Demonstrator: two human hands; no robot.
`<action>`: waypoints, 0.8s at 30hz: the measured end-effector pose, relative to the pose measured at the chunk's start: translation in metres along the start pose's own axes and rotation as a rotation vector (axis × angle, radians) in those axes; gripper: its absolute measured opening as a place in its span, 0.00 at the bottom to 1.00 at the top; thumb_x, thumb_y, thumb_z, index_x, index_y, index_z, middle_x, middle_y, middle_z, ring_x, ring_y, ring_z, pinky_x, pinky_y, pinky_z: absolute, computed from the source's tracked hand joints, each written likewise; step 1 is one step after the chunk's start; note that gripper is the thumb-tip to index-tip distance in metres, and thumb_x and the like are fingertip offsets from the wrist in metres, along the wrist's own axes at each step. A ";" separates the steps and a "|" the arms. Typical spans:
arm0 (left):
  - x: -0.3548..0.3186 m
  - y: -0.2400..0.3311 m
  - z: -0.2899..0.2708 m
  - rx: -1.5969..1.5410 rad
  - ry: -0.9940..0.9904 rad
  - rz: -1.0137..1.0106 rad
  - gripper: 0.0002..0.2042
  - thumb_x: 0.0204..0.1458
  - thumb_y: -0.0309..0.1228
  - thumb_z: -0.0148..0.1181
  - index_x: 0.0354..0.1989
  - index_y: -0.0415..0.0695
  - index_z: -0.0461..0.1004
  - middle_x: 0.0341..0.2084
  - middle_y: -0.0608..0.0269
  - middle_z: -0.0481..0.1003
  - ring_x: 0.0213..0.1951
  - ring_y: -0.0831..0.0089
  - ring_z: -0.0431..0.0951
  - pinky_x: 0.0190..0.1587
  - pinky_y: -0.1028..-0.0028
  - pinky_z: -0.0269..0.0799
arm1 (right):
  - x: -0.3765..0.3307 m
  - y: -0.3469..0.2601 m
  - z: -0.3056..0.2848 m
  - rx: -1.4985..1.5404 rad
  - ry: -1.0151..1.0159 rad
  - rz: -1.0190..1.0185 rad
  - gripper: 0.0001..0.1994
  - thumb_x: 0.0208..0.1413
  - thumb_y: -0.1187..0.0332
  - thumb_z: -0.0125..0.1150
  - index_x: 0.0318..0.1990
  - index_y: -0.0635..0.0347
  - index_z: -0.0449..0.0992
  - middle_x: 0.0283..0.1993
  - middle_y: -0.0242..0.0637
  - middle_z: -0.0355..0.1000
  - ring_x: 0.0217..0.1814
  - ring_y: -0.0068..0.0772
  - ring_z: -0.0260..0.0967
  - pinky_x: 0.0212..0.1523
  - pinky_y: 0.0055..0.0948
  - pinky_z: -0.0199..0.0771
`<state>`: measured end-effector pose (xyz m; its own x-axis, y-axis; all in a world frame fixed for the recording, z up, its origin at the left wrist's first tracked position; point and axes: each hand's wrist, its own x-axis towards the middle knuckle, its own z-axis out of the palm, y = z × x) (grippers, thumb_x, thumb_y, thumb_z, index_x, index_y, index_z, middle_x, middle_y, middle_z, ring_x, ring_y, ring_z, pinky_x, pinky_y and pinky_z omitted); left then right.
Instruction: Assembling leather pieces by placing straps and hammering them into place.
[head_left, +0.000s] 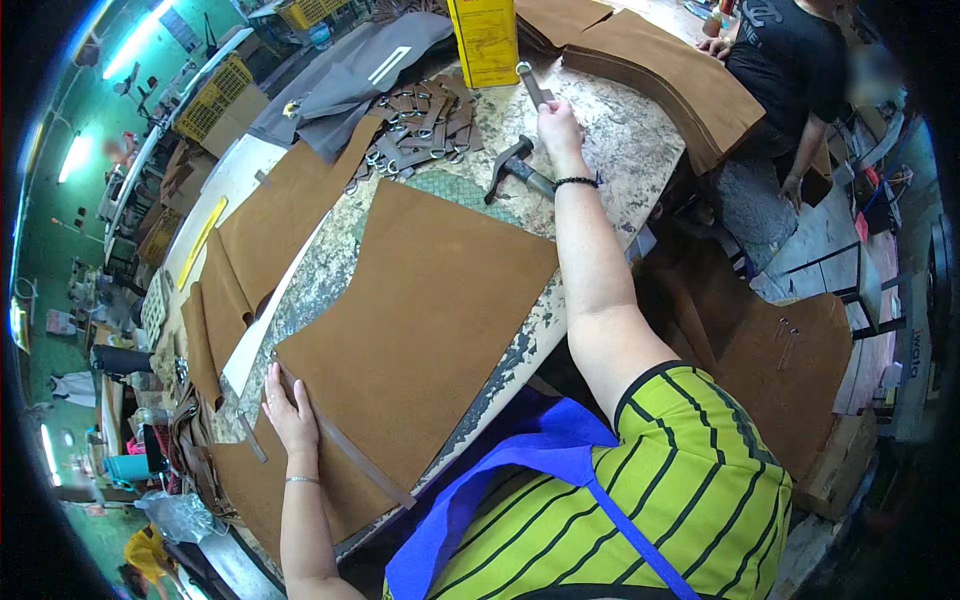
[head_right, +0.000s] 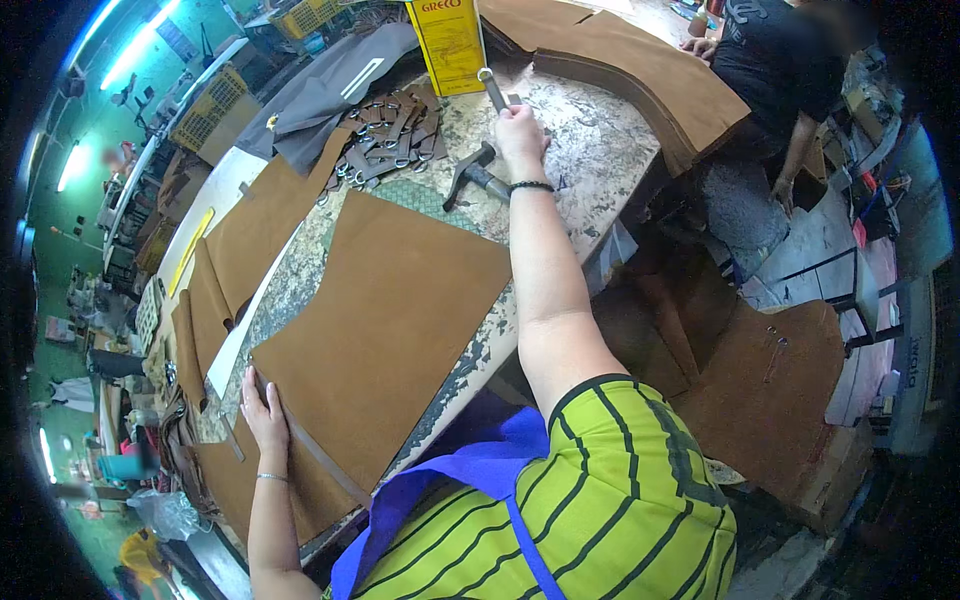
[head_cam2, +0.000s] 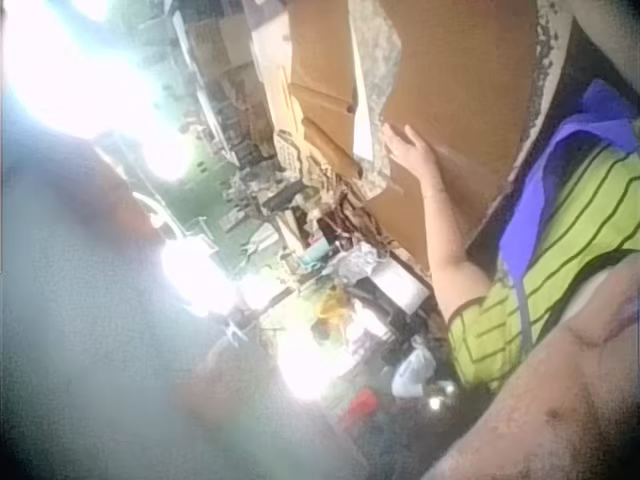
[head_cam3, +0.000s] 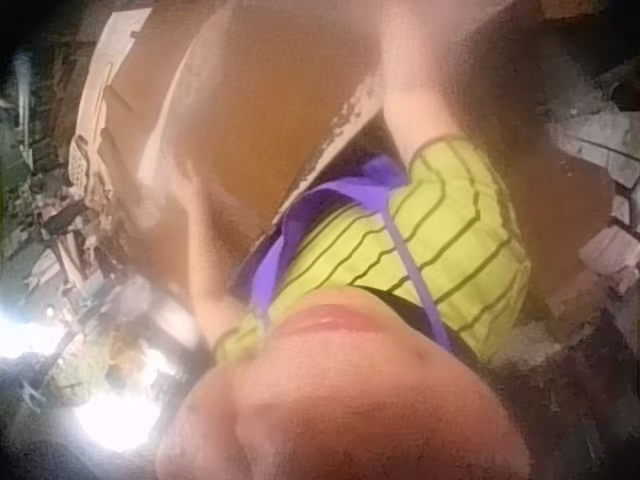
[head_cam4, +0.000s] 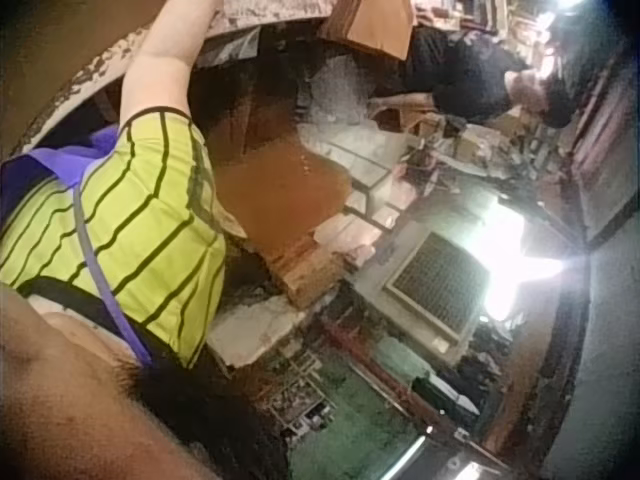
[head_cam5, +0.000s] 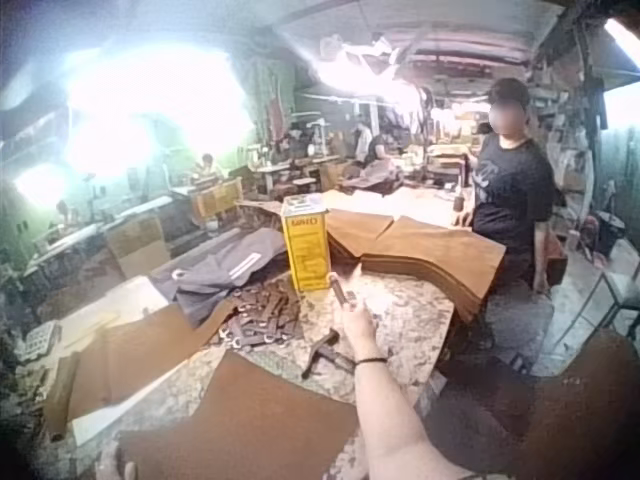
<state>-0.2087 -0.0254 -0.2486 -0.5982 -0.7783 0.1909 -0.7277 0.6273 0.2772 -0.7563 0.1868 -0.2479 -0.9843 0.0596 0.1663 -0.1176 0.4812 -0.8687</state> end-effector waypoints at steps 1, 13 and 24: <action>0.006 0.008 0.001 -0.005 -0.001 0.016 0.25 0.58 0.44 0.43 0.63 0.49 0.55 0.62 0.59 0.57 0.65 0.60 0.53 0.62 0.46 0.41 | 0.025 0.019 0.017 0.250 -0.029 -0.074 0.14 0.54 0.62 0.54 0.40 0.63 0.73 0.38 0.48 0.75 0.43 0.42 0.72 0.44 0.33 0.70; -0.001 0.013 -0.007 -0.032 -0.027 -0.019 0.26 0.57 0.42 0.46 0.63 0.47 0.55 0.63 0.58 0.56 0.66 0.61 0.51 0.63 0.49 0.40 | -0.117 -0.075 0.011 1.585 -1.048 0.348 0.08 0.57 0.69 0.55 0.44 0.53 0.70 0.37 0.32 0.74 0.37 0.24 0.72 0.39 0.28 0.72; 0.057 0.147 -0.050 -0.533 0.216 0.324 0.09 0.49 0.30 0.60 0.35 0.38 0.75 0.35 0.58 0.76 0.43 0.62 0.73 0.50 0.67 0.63 | -0.166 -0.089 0.025 1.311 -1.524 0.124 0.07 0.56 0.64 0.58 0.40 0.52 0.71 0.36 0.31 0.74 0.36 0.20 0.71 0.40 0.23 0.72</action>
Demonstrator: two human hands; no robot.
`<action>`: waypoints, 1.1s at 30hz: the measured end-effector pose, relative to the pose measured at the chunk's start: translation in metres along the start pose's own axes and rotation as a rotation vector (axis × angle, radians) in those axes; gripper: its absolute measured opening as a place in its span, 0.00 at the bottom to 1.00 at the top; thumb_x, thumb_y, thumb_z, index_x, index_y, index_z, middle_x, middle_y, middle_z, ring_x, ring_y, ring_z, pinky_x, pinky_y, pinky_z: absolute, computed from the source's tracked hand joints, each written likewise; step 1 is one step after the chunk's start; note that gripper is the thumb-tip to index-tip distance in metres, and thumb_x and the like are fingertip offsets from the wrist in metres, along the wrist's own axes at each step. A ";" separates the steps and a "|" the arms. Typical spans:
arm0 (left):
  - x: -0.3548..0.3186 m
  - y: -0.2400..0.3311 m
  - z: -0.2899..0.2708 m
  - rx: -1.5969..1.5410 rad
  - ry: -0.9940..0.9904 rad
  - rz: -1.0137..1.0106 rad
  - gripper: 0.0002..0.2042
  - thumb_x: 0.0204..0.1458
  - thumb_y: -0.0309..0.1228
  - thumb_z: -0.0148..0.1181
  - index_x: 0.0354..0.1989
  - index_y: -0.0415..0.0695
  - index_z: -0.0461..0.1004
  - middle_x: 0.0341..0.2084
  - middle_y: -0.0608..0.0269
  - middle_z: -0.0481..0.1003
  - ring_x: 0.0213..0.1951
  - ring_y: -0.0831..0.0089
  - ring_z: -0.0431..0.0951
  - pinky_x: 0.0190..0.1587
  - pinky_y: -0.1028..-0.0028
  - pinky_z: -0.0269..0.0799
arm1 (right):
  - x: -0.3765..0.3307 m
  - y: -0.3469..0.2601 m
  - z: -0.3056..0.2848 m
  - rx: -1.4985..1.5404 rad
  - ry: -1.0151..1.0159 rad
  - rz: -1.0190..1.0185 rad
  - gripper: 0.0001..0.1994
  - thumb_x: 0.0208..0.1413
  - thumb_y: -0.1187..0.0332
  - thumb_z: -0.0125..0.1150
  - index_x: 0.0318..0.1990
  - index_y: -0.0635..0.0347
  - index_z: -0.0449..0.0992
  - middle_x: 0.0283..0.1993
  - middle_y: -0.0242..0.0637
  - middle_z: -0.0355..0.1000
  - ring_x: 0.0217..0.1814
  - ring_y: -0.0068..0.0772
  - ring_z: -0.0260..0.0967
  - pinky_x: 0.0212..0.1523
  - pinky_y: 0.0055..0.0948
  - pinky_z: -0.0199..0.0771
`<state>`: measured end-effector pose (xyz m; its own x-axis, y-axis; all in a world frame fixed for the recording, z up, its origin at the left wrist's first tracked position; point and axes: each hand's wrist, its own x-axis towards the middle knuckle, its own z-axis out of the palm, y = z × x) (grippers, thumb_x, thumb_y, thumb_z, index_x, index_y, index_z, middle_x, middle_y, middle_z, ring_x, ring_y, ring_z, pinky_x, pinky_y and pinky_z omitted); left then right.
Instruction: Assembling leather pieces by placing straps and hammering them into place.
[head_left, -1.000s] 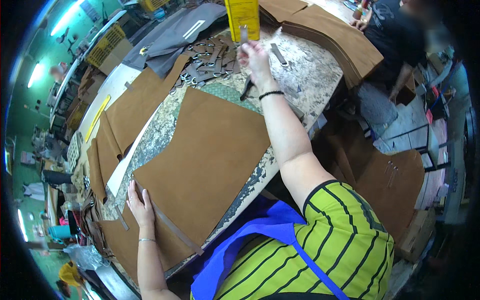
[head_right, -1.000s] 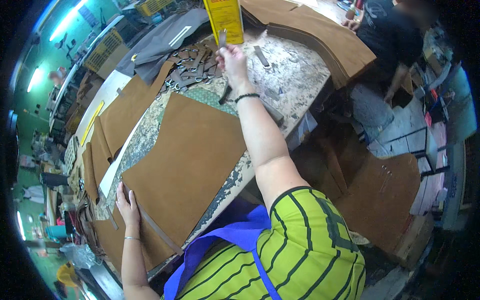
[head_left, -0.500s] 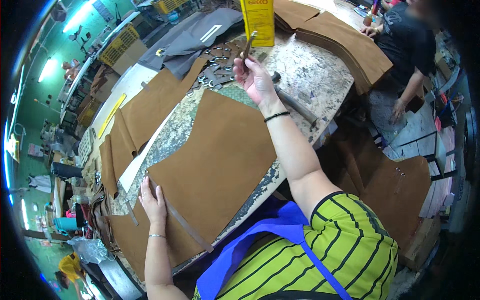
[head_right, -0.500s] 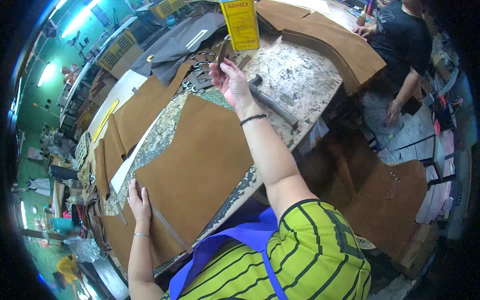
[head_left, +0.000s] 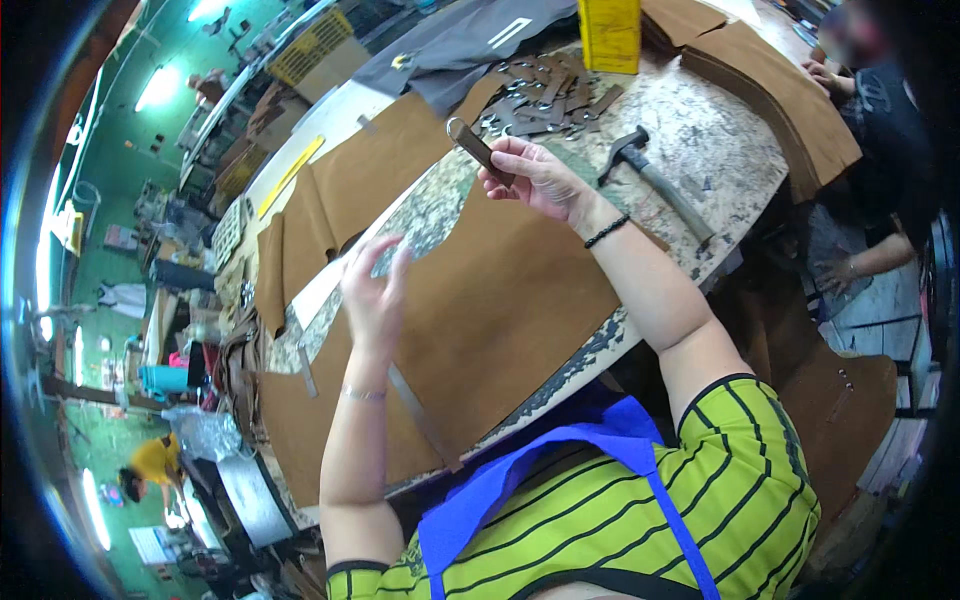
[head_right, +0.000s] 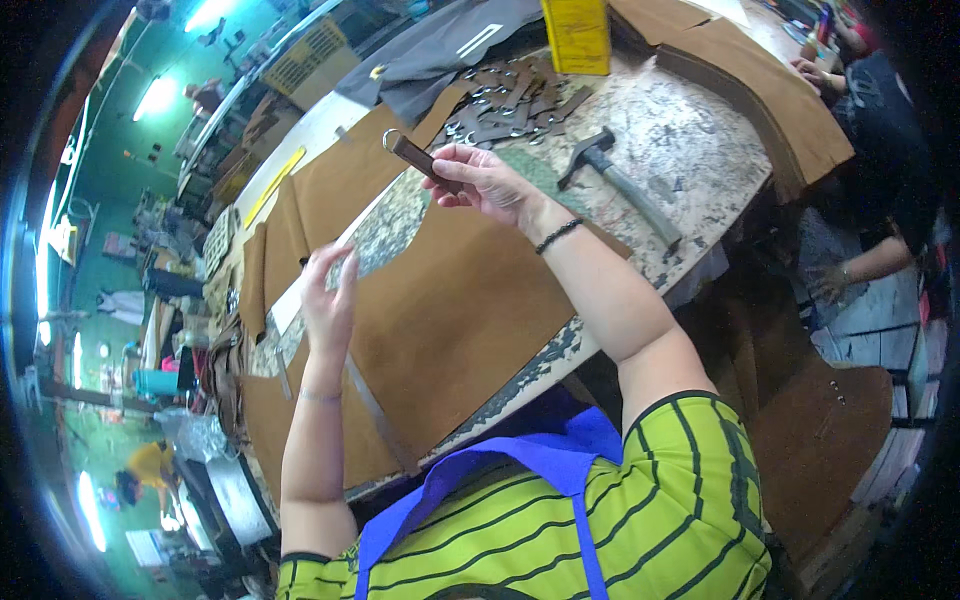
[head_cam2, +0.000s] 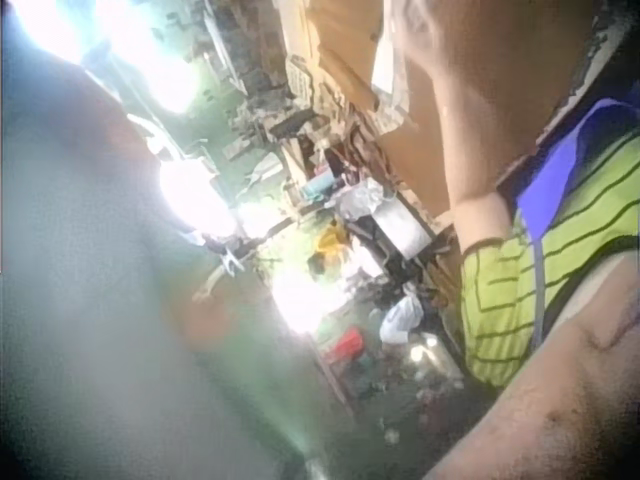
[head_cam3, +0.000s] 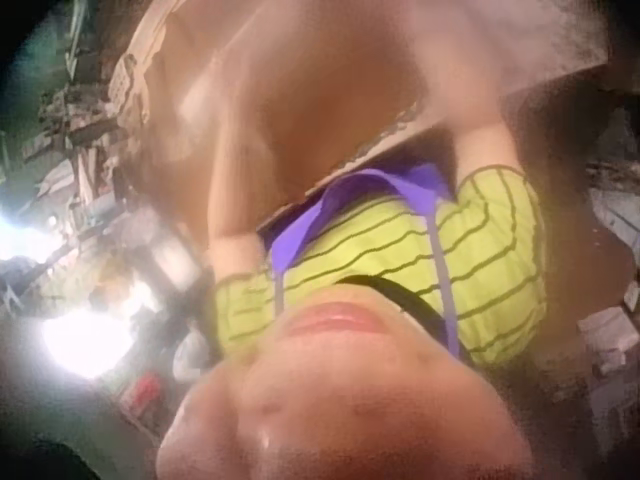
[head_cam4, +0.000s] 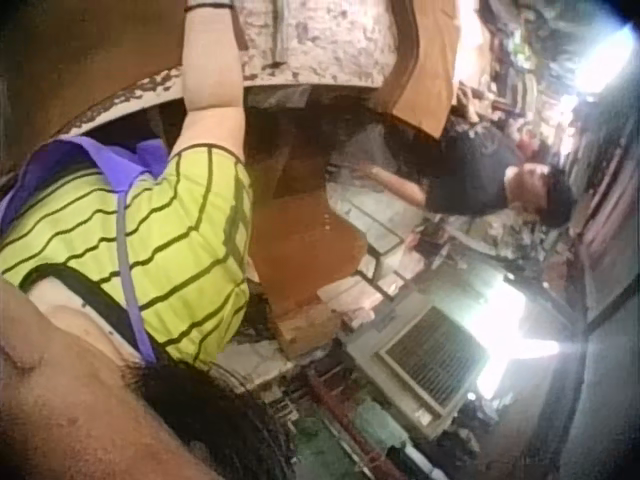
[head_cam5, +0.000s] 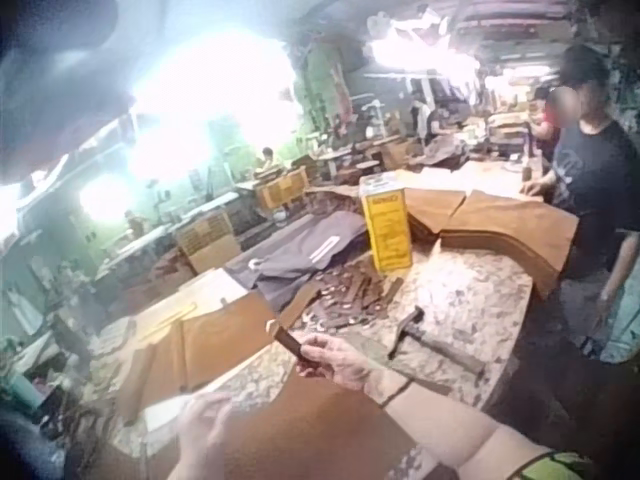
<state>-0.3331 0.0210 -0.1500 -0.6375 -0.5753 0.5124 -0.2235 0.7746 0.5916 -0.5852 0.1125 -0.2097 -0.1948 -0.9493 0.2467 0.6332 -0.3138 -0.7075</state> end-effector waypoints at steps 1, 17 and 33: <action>0.014 0.012 0.011 -0.066 0.016 -0.016 0.09 0.49 0.30 0.61 0.35 0.37 0.75 0.35 0.58 0.76 0.41 0.64 0.74 0.48 0.69 0.65 | 0.000 0.001 0.005 -0.036 -0.007 0.022 0.07 0.56 0.64 0.58 0.40 0.52 0.71 0.37 0.31 0.75 0.36 0.19 0.71 0.40 0.23 0.72; 0.055 0.033 0.067 -0.394 0.138 -0.156 0.10 0.57 0.32 0.55 0.36 0.36 0.73 0.30 0.69 0.73 0.34 0.85 0.68 0.38 0.83 0.65 | -0.004 0.007 0.022 -0.092 -0.045 0.251 0.13 0.60 0.56 0.51 0.43 0.52 0.70 0.38 0.31 0.74 0.37 0.19 0.71 0.40 0.24 0.71; 0.025 0.017 0.052 -0.742 0.108 -0.338 0.11 0.57 0.30 0.55 0.43 0.36 0.72 0.31 0.61 0.76 0.33 0.78 0.76 0.39 0.80 0.74 | 0.003 0.004 0.006 -0.025 0.192 0.138 0.12 0.56 0.59 0.56 0.40 0.56 0.75 0.31 0.24 0.70 0.29 0.16 0.67 0.34 0.21 0.72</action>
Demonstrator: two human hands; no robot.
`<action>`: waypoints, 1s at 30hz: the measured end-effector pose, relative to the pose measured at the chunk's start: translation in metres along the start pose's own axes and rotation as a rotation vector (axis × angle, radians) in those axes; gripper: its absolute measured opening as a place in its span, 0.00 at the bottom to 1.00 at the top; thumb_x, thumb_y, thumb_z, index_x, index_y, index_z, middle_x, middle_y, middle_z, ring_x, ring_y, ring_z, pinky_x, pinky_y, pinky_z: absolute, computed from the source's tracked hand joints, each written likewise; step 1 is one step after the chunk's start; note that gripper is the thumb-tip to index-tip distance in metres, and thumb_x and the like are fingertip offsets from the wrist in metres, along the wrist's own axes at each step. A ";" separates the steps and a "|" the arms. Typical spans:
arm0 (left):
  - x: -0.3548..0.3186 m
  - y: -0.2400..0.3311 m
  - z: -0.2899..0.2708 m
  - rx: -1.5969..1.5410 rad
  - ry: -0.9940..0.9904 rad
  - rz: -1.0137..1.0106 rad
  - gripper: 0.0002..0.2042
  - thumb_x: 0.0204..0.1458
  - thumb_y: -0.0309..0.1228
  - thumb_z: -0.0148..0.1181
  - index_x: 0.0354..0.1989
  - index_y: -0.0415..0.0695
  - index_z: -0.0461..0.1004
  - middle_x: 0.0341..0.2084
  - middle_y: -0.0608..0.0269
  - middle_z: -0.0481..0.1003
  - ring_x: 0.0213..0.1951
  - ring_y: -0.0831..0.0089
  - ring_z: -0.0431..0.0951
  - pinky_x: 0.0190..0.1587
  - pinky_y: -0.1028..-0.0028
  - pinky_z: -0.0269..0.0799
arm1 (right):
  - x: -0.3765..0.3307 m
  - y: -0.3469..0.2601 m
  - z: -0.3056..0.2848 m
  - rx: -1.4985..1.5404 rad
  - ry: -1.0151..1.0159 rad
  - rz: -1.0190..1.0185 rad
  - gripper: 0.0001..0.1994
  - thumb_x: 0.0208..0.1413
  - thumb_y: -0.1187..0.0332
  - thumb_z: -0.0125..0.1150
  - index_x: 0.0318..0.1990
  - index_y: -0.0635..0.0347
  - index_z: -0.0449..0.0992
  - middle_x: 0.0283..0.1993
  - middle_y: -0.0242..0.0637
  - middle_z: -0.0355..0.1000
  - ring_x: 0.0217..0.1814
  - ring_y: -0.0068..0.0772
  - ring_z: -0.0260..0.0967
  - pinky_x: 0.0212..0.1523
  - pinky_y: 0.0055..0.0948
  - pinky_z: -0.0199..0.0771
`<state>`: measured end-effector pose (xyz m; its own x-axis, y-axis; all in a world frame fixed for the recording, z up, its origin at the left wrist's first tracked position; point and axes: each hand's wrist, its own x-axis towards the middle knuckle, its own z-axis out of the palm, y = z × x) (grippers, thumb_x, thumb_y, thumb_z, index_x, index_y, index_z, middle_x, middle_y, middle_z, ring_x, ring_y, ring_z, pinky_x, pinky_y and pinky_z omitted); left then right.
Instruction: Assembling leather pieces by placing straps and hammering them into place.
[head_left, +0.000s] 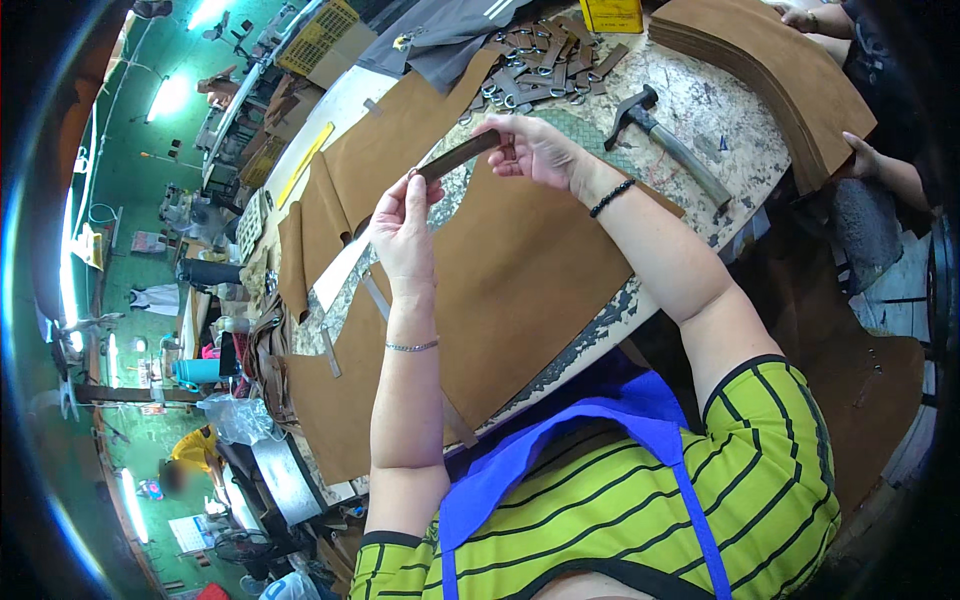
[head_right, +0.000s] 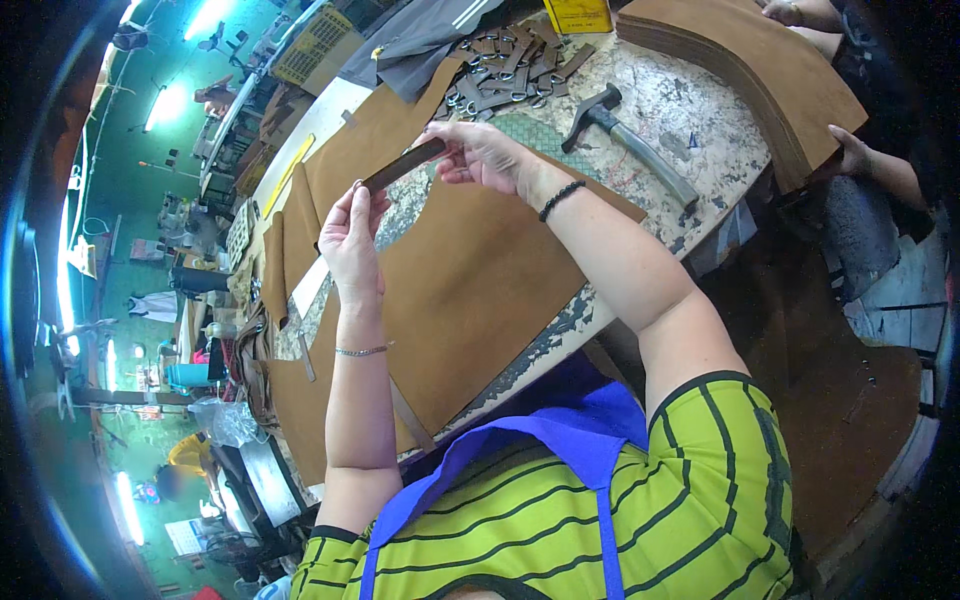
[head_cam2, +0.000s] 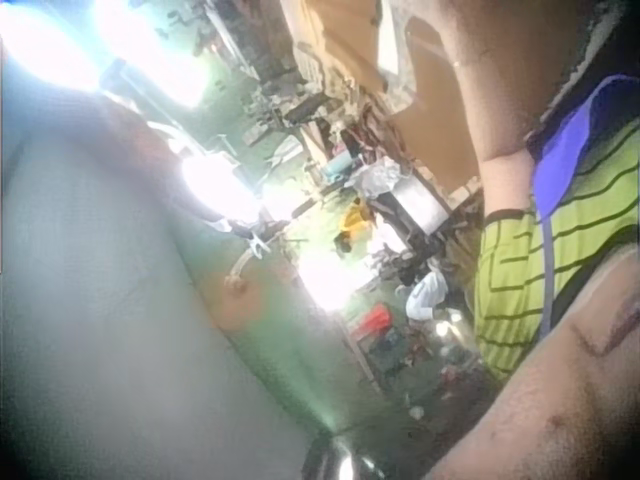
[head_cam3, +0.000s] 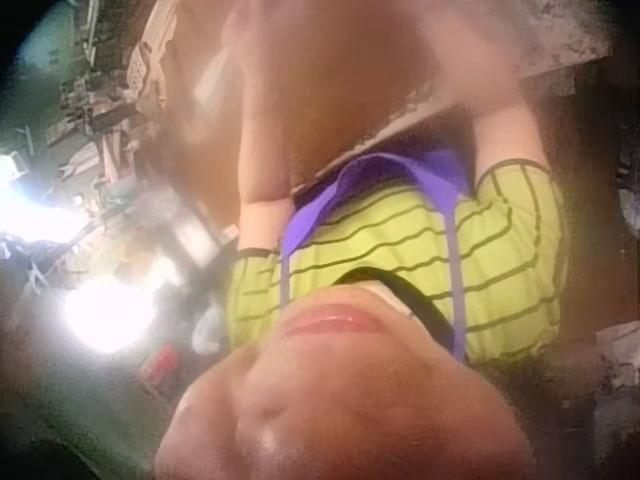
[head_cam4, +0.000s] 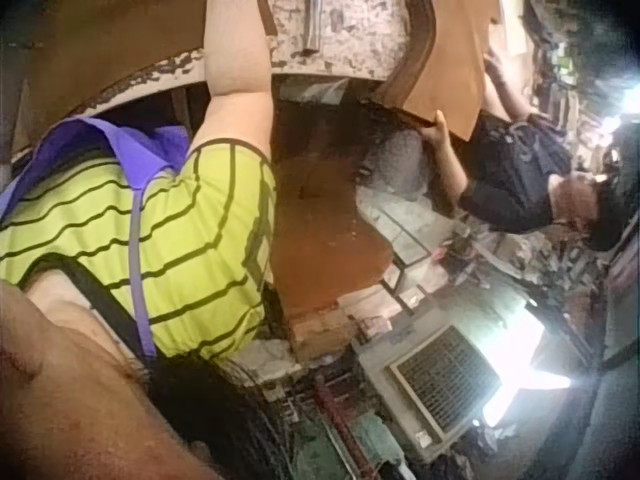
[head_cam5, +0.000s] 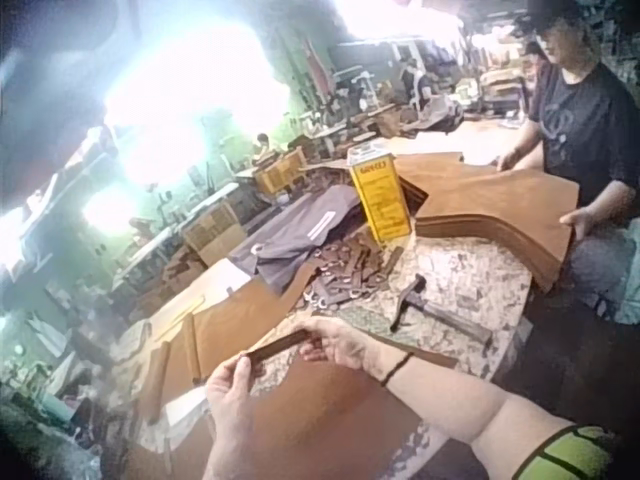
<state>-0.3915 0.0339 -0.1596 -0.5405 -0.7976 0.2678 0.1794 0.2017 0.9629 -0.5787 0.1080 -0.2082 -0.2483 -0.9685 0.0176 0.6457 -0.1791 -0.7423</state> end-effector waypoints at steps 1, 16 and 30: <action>-0.002 0.000 -0.001 -0.004 0.026 -0.006 0.10 0.56 0.30 0.55 0.42 0.36 0.72 0.31 0.60 0.77 0.33 0.77 0.77 0.40 0.79 0.75 | 0.000 -0.002 -0.003 0.041 0.031 0.006 0.13 0.55 0.57 0.55 0.40 0.56 0.75 0.31 0.24 0.69 0.29 0.17 0.67 0.34 0.21 0.72; -0.001 -0.004 -0.014 -0.182 0.169 -0.210 0.05 0.54 0.31 0.57 0.32 0.43 0.72 0.28 0.59 0.78 0.30 0.74 0.79 0.36 0.77 0.76 | 0.003 0.003 -0.008 -0.120 -0.023 0.019 0.09 0.49 0.60 0.62 0.30 0.54 0.73 0.28 0.25 0.71 0.26 0.12 0.65 0.27 0.16 0.68; -0.006 -0.007 -0.006 -0.354 0.142 -0.456 0.15 0.51 0.33 0.61 0.45 0.42 0.68 0.35 0.63 0.75 0.38 0.75 0.76 0.46 0.75 0.73 | 0.007 0.009 -0.016 -0.008 0.013 0.062 0.08 0.50 0.63 0.64 0.33 0.55 0.75 0.30 0.26 0.72 0.28 0.14 0.67 0.28 0.16 0.69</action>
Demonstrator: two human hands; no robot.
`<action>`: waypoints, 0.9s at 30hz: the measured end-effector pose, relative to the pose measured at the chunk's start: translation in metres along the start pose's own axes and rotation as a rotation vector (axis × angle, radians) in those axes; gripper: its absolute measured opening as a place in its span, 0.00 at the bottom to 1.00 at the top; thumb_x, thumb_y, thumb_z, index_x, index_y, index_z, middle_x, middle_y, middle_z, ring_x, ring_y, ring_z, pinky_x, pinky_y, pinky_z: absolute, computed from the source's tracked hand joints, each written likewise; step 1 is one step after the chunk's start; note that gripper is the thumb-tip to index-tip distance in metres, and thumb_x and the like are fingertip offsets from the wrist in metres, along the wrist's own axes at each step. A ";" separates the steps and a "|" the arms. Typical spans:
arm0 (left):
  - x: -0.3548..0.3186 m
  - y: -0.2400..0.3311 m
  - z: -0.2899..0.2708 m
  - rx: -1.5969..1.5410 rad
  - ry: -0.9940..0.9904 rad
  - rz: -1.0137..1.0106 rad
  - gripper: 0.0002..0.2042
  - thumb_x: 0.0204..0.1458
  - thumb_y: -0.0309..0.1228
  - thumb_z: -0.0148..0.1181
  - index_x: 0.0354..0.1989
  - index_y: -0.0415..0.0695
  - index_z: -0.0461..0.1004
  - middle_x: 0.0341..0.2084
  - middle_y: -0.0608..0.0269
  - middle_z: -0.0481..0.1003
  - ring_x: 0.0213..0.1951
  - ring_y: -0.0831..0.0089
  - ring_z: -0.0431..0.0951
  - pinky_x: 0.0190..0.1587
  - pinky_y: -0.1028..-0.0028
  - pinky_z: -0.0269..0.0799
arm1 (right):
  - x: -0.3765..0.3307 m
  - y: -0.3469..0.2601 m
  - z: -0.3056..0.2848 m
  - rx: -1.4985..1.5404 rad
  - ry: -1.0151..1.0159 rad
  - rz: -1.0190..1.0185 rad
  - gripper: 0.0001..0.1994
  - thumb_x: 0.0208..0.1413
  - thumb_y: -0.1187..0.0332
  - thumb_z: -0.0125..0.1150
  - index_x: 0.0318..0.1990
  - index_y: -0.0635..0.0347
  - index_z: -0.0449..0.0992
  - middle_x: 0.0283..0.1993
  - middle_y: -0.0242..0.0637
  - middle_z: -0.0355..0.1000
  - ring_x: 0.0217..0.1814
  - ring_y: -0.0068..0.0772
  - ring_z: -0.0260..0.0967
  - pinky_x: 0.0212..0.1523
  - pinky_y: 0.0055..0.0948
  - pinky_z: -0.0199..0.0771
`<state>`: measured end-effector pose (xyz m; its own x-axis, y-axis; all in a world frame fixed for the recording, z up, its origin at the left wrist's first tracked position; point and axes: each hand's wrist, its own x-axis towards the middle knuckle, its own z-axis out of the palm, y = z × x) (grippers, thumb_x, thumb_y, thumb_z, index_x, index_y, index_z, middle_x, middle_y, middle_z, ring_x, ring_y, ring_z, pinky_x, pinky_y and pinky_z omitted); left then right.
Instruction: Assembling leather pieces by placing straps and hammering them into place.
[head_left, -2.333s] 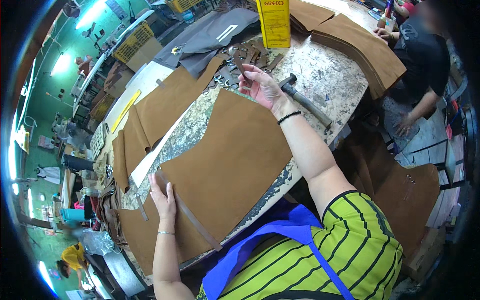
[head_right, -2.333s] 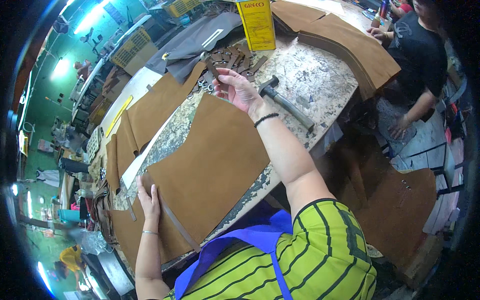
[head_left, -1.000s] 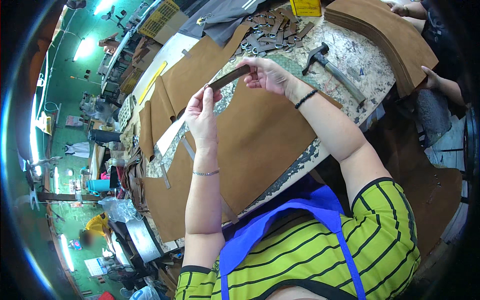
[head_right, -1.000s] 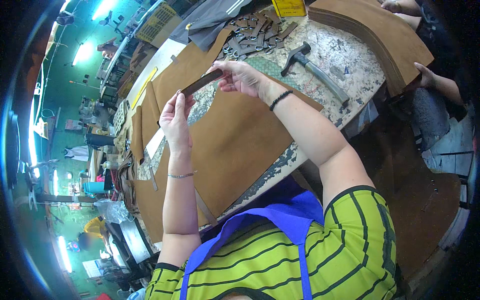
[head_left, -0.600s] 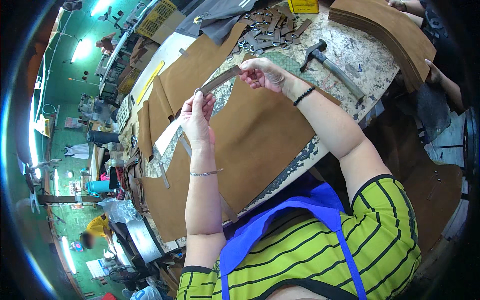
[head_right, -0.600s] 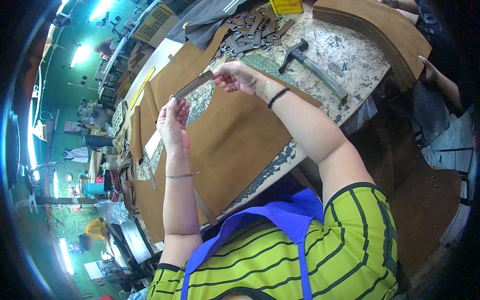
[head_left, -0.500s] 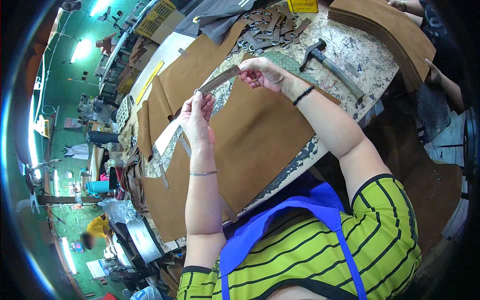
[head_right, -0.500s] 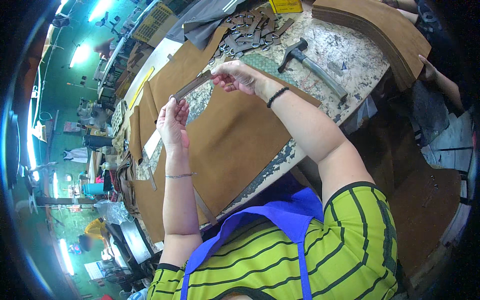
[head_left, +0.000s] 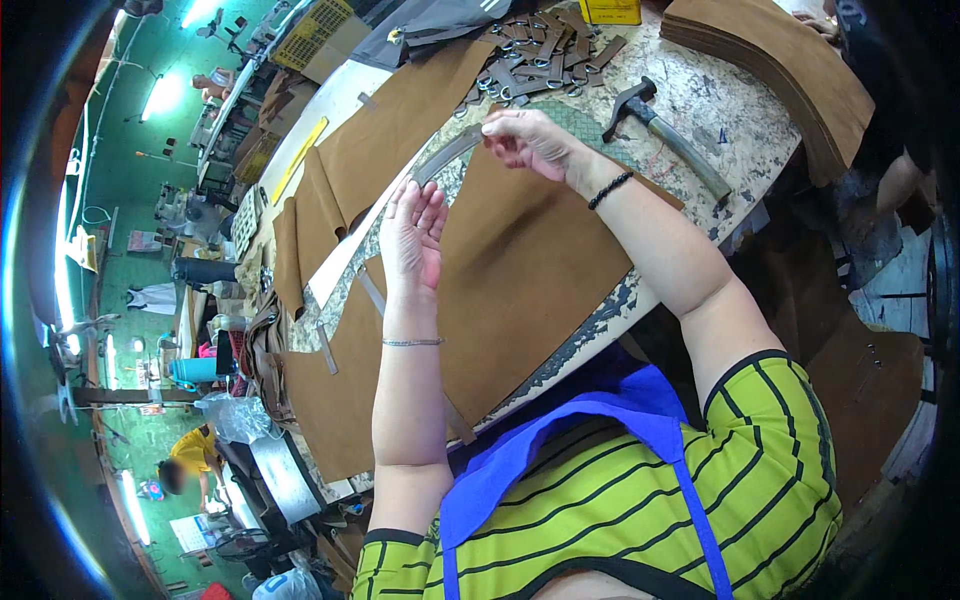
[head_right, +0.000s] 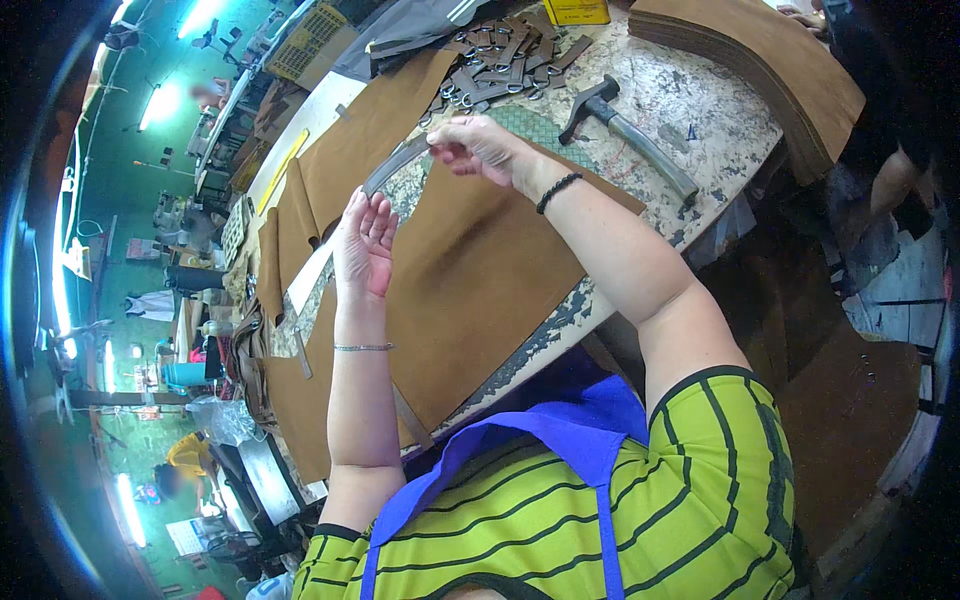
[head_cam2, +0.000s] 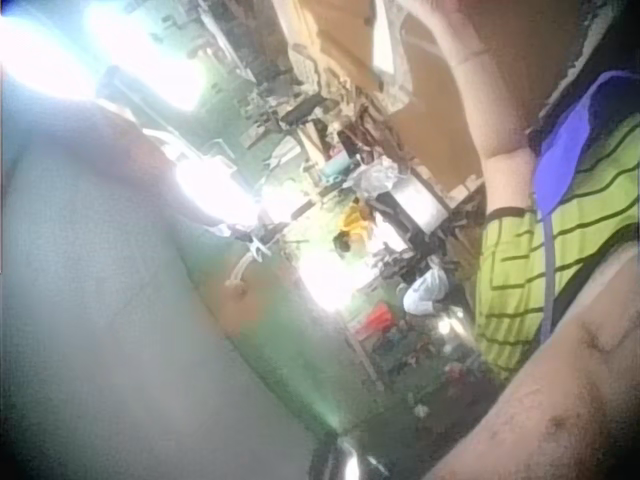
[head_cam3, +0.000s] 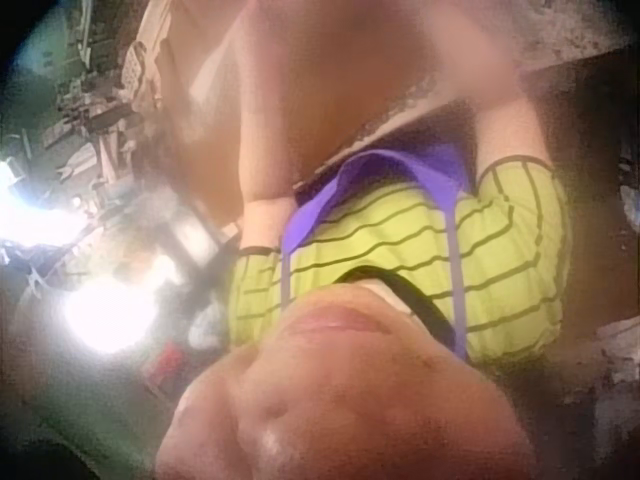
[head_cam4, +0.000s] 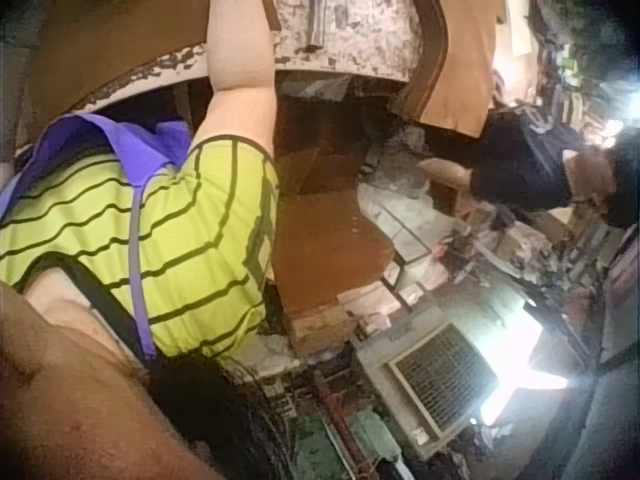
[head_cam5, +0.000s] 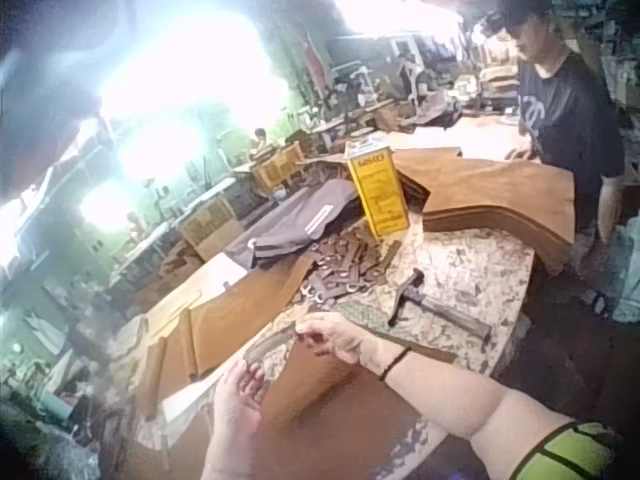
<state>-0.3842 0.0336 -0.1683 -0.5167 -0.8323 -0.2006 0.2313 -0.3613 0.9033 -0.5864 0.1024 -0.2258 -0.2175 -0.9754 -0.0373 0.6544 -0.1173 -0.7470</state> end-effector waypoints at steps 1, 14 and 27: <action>0.000 0.000 -0.001 0.000 0.004 0.002 0.15 0.51 0.33 0.61 0.45 0.42 0.68 0.35 0.63 0.75 0.38 0.75 0.76 0.46 0.75 0.73 | 0.003 0.006 0.004 -0.296 0.114 -0.307 0.10 0.49 0.63 0.64 0.35 0.56 0.75 0.32 0.29 0.72 0.32 0.19 0.68 0.33 0.20 0.70; 0.008 -0.015 -0.006 0.551 -0.150 0.495 0.10 0.55 0.25 0.56 0.44 0.34 0.69 0.30 0.61 0.77 0.33 0.81 0.76 0.37 0.82 0.71 | -0.014 0.010 0.032 -0.929 -0.105 -0.549 0.10 0.53 0.67 0.61 0.40 0.63 0.75 0.32 0.33 0.74 0.32 0.19 0.70 0.36 0.21 0.72; -0.005 -0.005 -0.018 0.540 -0.209 0.643 0.15 0.54 0.22 0.55 0.50 0.40 0.67 0.44 0.57 0.73 0.43 0.77 0.73 0.46 0.78 0.70 | -0.011 -0.011 0.009 -0.557 -0.310 0.126 0.13 0.56 0.58 0.58 0.43 0.56 0.74 0.26 0.22 0.67 0.22 0.11 0.61 0.24 0.15 0.65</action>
<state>-0.3683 0.0321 -0.1782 -0.5730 -0.6931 0.4373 0.1351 0.4464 0.8846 -0.5849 0.1127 -0.2111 0.1103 -0.9938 -0.0156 0.1696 0.0343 -0.9849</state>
